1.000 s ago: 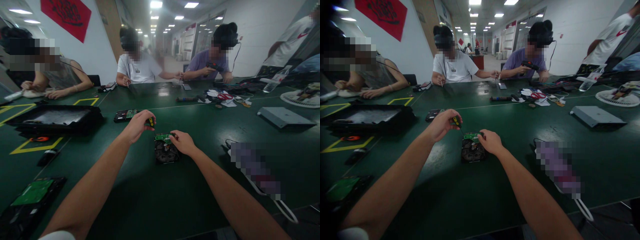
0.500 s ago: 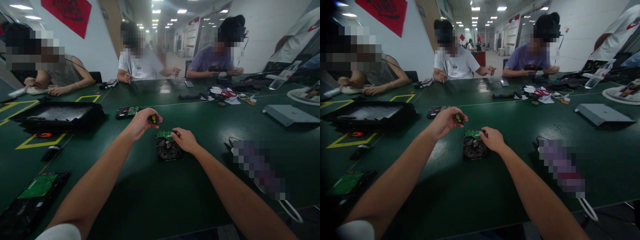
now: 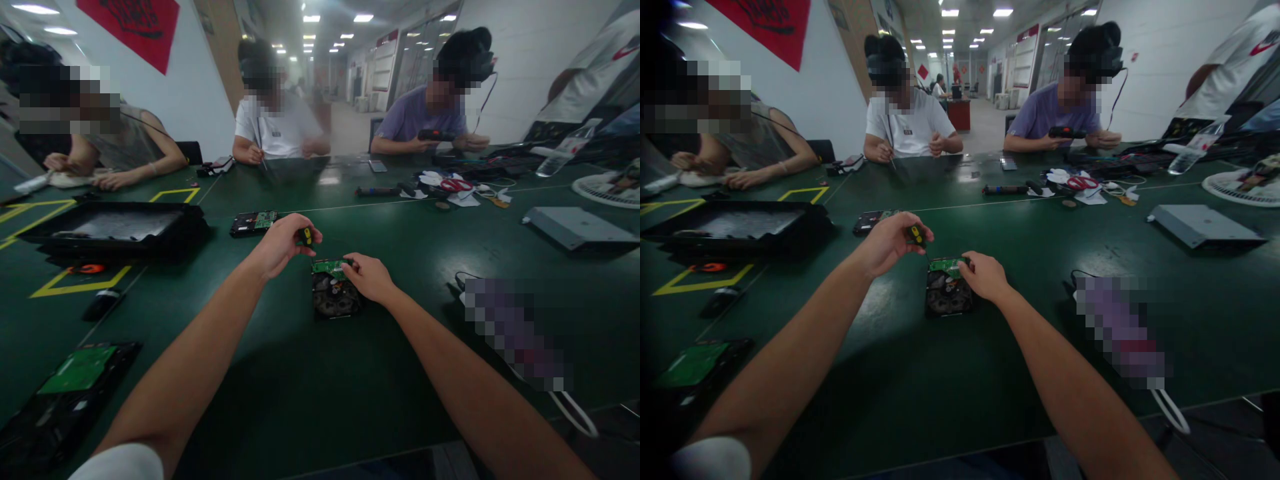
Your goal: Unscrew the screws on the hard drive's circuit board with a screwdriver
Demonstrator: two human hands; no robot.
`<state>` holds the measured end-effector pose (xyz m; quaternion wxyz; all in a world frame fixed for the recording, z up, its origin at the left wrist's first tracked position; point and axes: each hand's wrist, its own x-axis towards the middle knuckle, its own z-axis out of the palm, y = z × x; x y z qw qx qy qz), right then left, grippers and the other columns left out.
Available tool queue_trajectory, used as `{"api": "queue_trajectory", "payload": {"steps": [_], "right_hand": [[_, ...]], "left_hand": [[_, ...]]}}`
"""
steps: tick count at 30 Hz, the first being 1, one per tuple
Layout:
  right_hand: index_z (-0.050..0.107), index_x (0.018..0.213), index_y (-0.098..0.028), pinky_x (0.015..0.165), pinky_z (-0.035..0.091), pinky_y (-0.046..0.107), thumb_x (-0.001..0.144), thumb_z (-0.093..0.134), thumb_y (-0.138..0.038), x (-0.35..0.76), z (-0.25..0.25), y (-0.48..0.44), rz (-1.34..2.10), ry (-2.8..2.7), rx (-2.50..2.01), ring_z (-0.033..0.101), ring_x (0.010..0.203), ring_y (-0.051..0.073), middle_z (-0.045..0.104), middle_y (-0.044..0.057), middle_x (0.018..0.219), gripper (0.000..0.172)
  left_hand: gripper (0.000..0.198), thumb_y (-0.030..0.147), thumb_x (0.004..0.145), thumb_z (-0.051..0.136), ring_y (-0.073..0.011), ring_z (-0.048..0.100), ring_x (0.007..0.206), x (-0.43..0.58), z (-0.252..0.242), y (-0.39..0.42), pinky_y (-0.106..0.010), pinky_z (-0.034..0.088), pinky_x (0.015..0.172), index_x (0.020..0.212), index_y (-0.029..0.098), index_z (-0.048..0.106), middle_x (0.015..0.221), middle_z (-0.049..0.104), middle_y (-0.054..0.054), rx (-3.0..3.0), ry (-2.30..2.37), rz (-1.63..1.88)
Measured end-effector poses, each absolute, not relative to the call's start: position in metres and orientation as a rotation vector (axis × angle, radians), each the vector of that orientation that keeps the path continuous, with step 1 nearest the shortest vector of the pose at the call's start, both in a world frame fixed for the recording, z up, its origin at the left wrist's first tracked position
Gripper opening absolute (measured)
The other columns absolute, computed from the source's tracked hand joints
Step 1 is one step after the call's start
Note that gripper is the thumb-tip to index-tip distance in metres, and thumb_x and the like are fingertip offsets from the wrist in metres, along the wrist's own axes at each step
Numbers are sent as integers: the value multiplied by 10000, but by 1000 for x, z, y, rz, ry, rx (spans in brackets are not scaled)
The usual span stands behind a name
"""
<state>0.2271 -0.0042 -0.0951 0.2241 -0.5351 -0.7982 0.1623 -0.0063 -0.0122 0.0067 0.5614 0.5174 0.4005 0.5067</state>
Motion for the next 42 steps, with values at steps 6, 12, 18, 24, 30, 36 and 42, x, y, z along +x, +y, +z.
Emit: {"api": "queue_trajectory", "payload": {"steps": [6,12,18,24,30,36,42], "right_hand": [[654,1289,-224,657,386,278,1019,511,-470,228,-97,-4,448,-2205,-1456,632,791,177,734,49,942,392],[659,1281,-220,669,389,284,1014,524,-454,228,-99,-2,429,-2201,-1450,623,775,178,720,36,872,380],[655,1292,-226,666,386,280,1020,517,-463,228,-97,-3,460,-2201,-1457,619,757,168,721,35,880,387],[657,1291,-221,675,394,284,1015,525,-456,228,-99,-1,430,-2209,-1452,626,781,176,726,43,898,386],[651,1302,-233,669,393,282,1015,519,-468,227,-98,-3,448,-2206,-1463,628,781,182,729,43,897,393],[653,1297,-229,658,391,279,1017,517,-458,227,-96,-3,441,-2216,-1459,635,785,183,733,45,899,386],[649,1307,-219,672,402,284,1017,516,-459,227,-96,-3,454,-2214,-1469,632,784,182,731,54,919,399]], "left_hand": [[254,383,829,612,-207,631,826,-10,5,-8,-266,520,572,863,147,700,864,657,-86,1332,980,1192],[248,386,824,631,-242,669,820,-5,6,-12,-321,552,606,908,153,650,829,690,-100,1267,971,1173],[199,359,799,637,-227,657,840,-3,10,-15,-292,539,589,828,162,630,871,682,-91,1290,1030,1222],[197,358,769,659,-200,626,794,-4,14,-16,-265,516,541,807,166,673,843,656,-69,1333,1060,1217],[250,380,789,676,-250,680,827,-5,13,-17,-312,549,564,913,167,636,839,706,-100,1250,1046,1225],[217,365,814,619,-235,663,845,-7,8,-13,-297,538,595,849,156,670,884,707,-109,1281,949,1180],[242,363,811,602,-216,615,865,-9,8,-11,-262,493,567,831,158,729,931,676,-99,1363,1023,1214]]}}
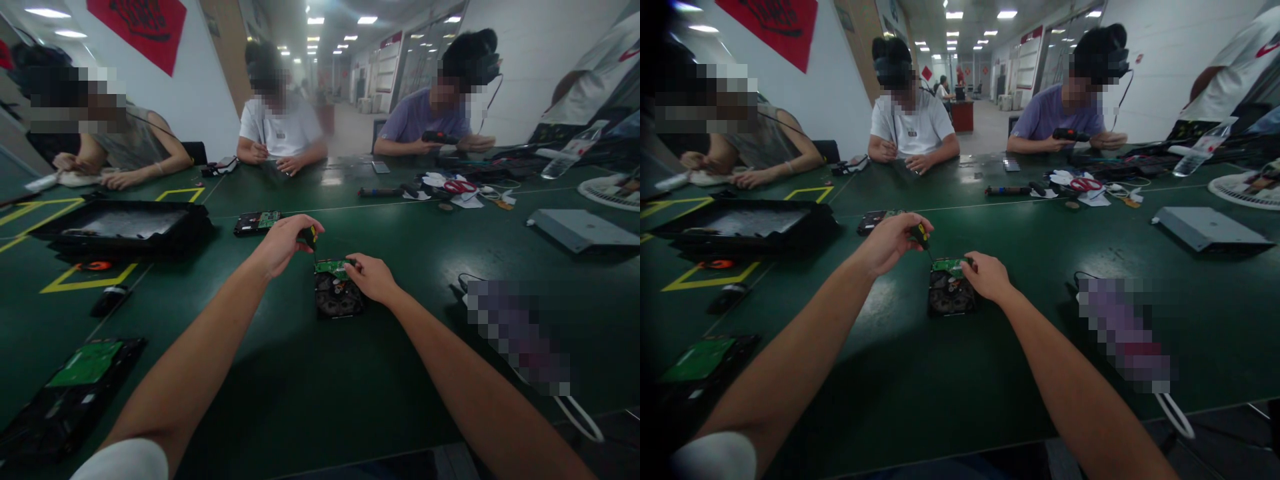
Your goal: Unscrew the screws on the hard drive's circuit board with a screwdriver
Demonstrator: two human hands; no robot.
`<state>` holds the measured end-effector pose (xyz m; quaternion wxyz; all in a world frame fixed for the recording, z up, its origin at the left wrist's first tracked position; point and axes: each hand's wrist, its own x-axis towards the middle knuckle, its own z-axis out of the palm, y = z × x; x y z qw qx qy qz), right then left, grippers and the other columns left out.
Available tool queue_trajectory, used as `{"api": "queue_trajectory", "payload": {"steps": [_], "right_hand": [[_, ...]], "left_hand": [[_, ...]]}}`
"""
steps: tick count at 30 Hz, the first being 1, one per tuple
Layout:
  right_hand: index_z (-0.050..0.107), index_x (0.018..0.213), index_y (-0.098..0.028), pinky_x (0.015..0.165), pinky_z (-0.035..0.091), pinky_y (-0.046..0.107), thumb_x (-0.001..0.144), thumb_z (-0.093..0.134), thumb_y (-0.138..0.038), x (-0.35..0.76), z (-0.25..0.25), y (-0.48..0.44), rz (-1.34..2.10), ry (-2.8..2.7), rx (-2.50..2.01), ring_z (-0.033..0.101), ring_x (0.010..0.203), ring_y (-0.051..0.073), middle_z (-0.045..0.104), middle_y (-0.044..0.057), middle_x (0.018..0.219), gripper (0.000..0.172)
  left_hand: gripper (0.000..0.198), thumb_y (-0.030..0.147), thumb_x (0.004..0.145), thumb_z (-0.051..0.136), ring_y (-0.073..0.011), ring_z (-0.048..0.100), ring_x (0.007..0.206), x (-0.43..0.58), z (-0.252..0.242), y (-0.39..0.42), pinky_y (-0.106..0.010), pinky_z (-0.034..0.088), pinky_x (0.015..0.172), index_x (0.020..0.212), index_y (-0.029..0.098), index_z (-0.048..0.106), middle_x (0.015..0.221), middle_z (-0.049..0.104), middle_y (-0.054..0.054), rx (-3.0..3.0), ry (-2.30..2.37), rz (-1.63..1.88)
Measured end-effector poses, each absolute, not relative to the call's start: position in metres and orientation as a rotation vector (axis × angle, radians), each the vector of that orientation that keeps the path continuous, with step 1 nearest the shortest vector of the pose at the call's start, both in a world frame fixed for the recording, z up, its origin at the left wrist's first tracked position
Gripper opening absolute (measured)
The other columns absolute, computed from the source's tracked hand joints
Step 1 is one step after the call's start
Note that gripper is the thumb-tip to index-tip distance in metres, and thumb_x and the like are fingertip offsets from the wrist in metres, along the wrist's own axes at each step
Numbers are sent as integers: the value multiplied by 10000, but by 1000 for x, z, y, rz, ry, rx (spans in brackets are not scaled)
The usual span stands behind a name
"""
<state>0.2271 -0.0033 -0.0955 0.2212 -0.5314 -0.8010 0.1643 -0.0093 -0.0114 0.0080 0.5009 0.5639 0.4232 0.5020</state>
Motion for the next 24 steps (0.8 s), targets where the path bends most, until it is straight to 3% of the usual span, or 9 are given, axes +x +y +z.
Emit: {"api": "queue_trajectory", "payload": {"steps": [13,24], "right_hand": [[668,1274,-218,664,400,275,1002,534,-461,229,-99,0,463,-2194,-1447,625,769,175,733,51,925,389],[666,1285,-219,663,404,280,1010,523,-465,228,-96,-3,473,-2187,-1448,630,785,176,737,51,944,396]], "left_hand": [[251,380,806,653,-230,675,782,-4,11,-16,-313,541,585,929,166,610,816,707,-98,1216,970,1153],[233,357,792,605,-205,620,798,-7,10,-13,-263,464,542,765,154,717,869,680,-99,1389,1033,1213]]}}
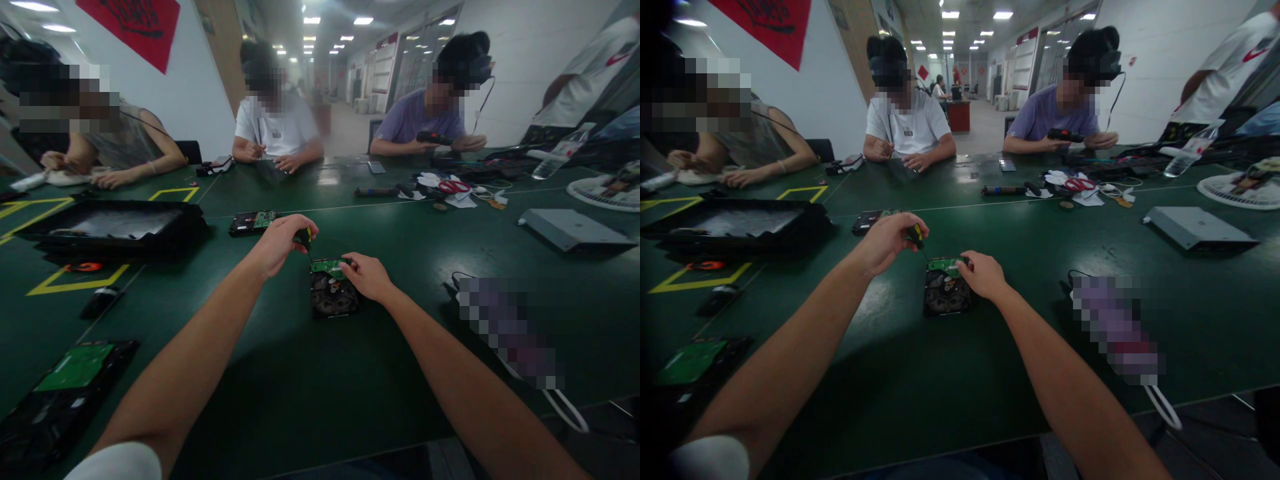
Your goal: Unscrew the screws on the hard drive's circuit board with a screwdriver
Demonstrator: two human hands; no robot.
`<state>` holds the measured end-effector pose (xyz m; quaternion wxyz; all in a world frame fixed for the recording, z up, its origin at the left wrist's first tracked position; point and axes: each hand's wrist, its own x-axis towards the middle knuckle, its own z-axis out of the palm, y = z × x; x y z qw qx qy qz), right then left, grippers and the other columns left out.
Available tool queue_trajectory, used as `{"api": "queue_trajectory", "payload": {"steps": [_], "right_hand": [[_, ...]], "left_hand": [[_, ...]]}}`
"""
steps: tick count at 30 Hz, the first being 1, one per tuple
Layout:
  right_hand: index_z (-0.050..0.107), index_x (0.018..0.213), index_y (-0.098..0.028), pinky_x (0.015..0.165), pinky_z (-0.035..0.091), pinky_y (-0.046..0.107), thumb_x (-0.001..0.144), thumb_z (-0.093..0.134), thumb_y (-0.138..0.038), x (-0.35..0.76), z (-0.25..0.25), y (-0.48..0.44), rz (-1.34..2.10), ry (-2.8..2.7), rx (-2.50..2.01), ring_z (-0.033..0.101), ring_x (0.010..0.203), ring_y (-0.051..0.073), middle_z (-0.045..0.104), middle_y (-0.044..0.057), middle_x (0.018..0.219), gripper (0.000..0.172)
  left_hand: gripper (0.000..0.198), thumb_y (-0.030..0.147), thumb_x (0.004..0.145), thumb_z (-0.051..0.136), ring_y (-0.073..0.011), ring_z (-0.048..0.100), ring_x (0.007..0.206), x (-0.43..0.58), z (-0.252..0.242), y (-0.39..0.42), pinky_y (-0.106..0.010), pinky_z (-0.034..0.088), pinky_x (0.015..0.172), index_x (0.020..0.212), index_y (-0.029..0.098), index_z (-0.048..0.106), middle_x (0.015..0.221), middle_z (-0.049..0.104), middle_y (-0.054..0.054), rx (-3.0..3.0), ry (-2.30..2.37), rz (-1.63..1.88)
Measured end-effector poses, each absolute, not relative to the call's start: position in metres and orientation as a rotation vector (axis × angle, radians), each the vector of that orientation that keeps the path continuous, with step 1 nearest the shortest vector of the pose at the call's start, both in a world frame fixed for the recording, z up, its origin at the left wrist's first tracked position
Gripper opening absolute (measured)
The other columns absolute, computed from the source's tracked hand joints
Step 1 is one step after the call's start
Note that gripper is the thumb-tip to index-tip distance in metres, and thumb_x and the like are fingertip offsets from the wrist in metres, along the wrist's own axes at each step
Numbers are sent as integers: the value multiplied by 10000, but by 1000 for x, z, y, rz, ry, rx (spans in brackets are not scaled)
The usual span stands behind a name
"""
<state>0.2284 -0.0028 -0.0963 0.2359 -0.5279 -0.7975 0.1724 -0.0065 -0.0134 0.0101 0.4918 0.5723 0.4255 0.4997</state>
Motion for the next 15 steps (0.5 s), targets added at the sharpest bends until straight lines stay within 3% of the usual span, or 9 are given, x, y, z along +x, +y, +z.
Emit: {"api": "queue_trajectory", "payload": {"steps": [7,15], "right_hand": [[666,1288,-220,675,413,282,1012,523,-464,228,-95,-4,460,-2197,-1459,638,801,178,741,59,977,395],[659,1297,-218,681,405,282,1016,519,-455,228,-96,-4,461,-2194,-1451,630,789,176,730,48,916,394]], "left_hand": [[259,369,808,598,-209,627,826,-6,14,-16,-262,480,580,816,150,737,888,688,-100,1430,1050,1181],[231,375,817,641,-228,675,803,-5,9,-14,-288,513,572,924,171,643,854,705,-91,1264,962,1191]]}}
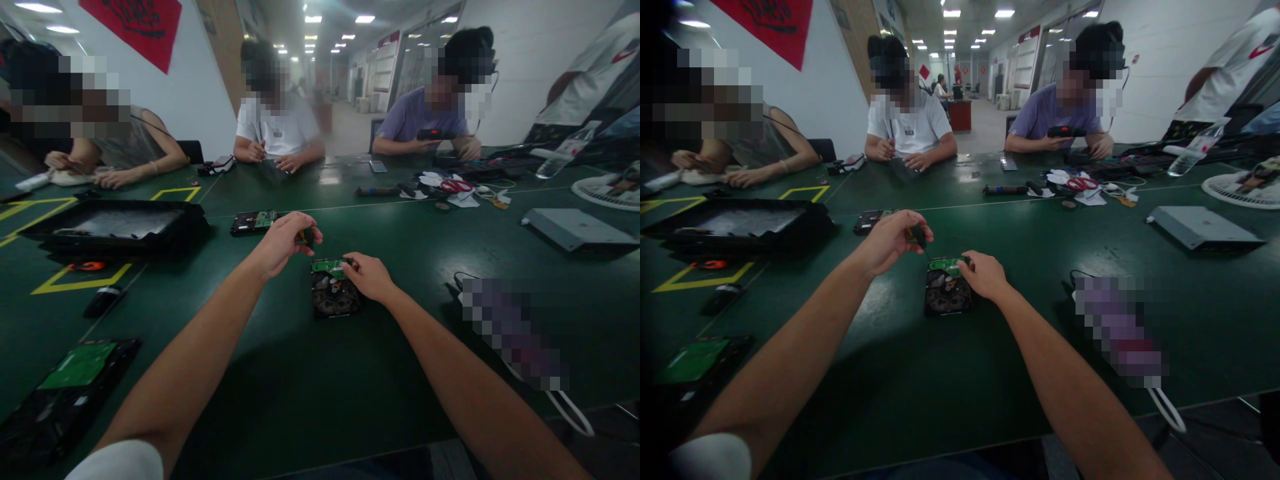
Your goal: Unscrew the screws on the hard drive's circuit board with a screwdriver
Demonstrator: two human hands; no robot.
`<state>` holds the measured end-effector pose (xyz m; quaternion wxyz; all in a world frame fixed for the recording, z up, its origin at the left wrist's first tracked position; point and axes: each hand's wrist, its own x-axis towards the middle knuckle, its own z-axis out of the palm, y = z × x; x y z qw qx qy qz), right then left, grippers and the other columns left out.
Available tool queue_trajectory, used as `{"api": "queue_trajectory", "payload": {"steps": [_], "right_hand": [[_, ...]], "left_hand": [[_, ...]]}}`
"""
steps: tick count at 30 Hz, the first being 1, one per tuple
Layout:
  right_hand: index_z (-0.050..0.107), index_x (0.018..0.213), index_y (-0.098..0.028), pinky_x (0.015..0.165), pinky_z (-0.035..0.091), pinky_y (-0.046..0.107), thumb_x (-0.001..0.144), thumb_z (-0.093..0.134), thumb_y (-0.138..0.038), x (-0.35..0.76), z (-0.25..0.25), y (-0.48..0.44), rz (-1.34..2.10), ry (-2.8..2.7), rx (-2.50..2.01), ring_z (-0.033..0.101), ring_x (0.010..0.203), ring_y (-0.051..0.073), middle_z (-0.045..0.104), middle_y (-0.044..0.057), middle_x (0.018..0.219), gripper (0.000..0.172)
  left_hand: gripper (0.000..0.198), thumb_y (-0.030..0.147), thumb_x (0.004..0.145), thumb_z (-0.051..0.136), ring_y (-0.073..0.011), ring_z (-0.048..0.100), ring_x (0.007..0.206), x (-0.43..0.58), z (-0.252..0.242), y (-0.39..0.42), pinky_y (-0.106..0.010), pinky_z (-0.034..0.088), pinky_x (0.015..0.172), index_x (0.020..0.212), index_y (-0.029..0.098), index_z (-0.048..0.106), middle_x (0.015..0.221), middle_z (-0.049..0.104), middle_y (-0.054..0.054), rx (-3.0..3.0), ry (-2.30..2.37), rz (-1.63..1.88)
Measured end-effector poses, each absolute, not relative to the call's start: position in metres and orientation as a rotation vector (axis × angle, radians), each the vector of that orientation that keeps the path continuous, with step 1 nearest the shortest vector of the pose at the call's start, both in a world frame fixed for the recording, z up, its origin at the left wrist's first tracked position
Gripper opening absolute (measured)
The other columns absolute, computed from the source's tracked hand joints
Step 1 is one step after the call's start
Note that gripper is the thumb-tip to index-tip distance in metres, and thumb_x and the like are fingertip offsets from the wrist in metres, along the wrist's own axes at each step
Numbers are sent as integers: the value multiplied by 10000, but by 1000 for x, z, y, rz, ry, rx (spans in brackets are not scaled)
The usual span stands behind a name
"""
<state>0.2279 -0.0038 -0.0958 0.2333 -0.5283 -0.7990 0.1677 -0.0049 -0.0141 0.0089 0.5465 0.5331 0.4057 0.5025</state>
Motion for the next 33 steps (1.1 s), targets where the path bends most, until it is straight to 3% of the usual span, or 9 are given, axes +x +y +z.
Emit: {"api": "queue_trajectory", "payload": {"steps": [10,15,20,26,33], "right_hand": [[663,1294,-220,669,411,281,1016,515,-465,228,-96,-3,455,-2205,-1441,637,794,181,738,52,933,399],[664,1288,-222,670,418,281,1015,517,-468,228,-95,-4,473,-2202,-1453,640,795,184,741,56,941,396],[664,1292,-220,686,422,281,1013,521,-465,228,-95,-4,470,-2198,-1459,639,813,185,739,59,956,398],[662,1295,-214,675,408,286,1015,513,-465,228,-95,-4,477,-2198,-1441,629,800,181,732,59,945,405],[661,1292,-209,673,399,278,1013,518,-469,229,-97,-3,460,-2204,-1441,631,796,178,734,65,968,407]], "left_hand": [[234,370,803,603,-224,629,846,-5,8,-14,-268,491,569,803,161,709,911,685,-104,1356,973,1159],[283,360,850,567,-211,619,856,-7,11,-15,-265,484,593,856,151,759,941,688,-109,1484,1008,1115],[276,381,852,594,-220,643,804,-4,11,-18,-282,497,568,942,151,717,853,689,-102,1392,949,1069],[216,369,826,630,-247,693,806,-5,10,-17,-320,536,606,913,172,610,832,725,-106,1275,945,1127],[241,348,813,587,-214,638,829,-8,9,-13,-263,477,564,824,141,709,915,703,-112,1427,993,1140]]}}
